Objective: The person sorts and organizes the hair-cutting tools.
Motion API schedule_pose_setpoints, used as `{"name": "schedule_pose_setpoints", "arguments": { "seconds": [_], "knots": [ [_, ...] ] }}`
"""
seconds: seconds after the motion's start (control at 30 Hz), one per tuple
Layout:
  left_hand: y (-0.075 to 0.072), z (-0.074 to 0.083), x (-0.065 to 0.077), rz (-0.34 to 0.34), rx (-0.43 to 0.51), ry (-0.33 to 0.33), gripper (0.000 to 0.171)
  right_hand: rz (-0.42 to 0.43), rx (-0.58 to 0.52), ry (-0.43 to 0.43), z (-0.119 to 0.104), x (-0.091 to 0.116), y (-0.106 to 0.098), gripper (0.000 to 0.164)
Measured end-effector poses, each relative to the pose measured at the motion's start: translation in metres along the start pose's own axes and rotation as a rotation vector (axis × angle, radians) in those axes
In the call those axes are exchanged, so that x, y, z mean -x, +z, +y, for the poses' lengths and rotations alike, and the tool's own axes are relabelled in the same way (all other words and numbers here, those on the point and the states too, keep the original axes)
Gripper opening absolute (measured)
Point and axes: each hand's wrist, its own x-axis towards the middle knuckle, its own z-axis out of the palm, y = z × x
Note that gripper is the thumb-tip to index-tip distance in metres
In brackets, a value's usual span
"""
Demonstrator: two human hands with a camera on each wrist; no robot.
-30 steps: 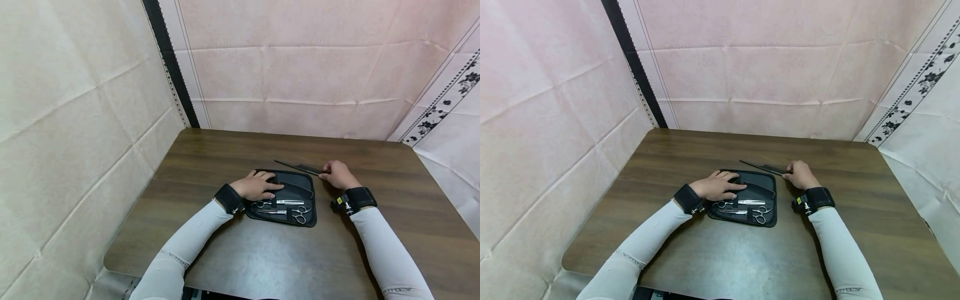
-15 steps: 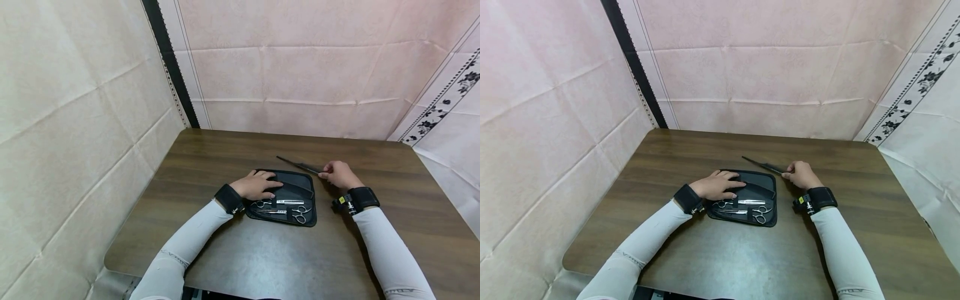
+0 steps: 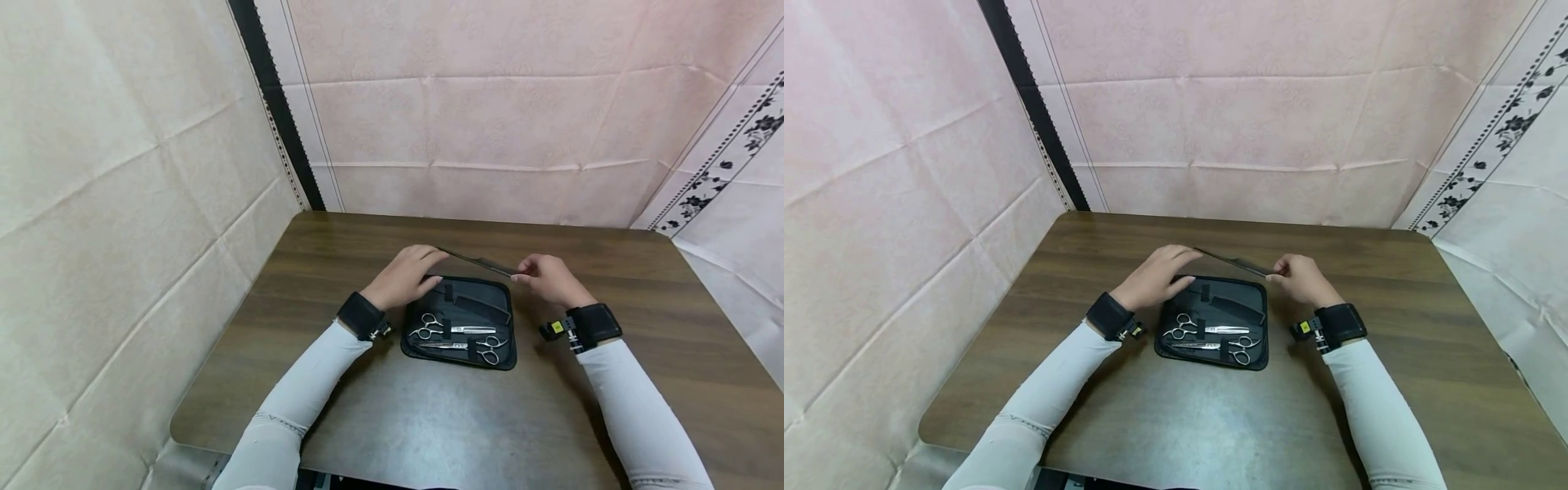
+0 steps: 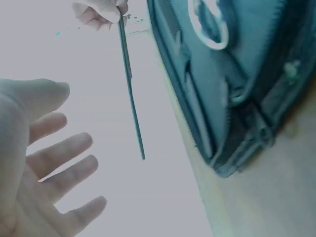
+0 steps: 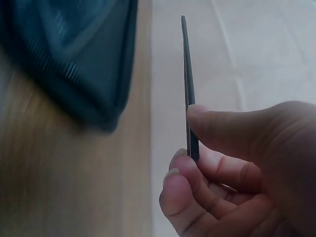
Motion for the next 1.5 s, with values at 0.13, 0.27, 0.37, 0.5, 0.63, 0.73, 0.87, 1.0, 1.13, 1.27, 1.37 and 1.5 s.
{"name": "schedule_pose_setpoints", "arguments": {
  "seconds": [0.13,0.27,0.37,0.5,0.63,0.73,0.87,1.0,1.13,1.27,1.37,1.5],
  "knots": [
    [-0.005,0.002,-0.002,0.096,-0.048,0.053,0.045,0.024,0.01,-0.08,-0.023,0.006,0.002,0.02],
    [-0.007,0.006,-0.002,0.112,-0.103,0.08,0.044,0.043,0.033,-0.164,-0.041,0.013,0.006,0.018],
    [-0.007,0.008,-0.001,0.09,-0.135,0.065,0.042,0.051,0.059,-0.215,-0.05,0.017,0.01,0.02],
    [-0.007,0.009,0.0,0.05,-0.154,0.023,0.035,0.048,0.077,-0.26,-0.058,0.021,0.014,0.022],
    [-0.009,0.009,0.001,0.018,-0.147,-0.01,0.027,0.037,0.073,-0.276,-0.062,0.023,0.015,0.023],
    [-0.009,0.008,0.002,0.006,-0.143,-0.023,0.023,0.031,0.074,-0.273,-0.061,0.024,0.016,0.023],
    [-0.01,0.007,0.003,0.0,-0.149,-0.029,0.02,0.03,0.079,-0.275,-0.061,0.023,0.017,0.023],
    [-0.01,0.006,0.003,-0.009,-0.158,-0.029,0.02,0.028,0.08,-0.284,-0.06,0.023,0.017,0.023],
    [-0.009,0.006,0.003,-0.019,-0.165,-0.029,0.02,0.028,0.083,-0.294,-0.061,0.022,0.017,0.023],
    [-0.009,0.005,0.003,-0.014,-0.158,-0.034,0.02,0.038,0.088,-0.29,-0.062,0.022,0.016,0.025],
    [-0.009,0.004,0.003,-0.008,-0.146,-0.039,0.02,0.044,0.085,-0.291,-0.063,0.022,0.016,0.025],
    [-0.011,0.004,0.004,-0.006,-0.124,-0.042,0.019,0.048,0.086,-0.297,-0.064,0.022,0.016,0.023]
  ]
}}
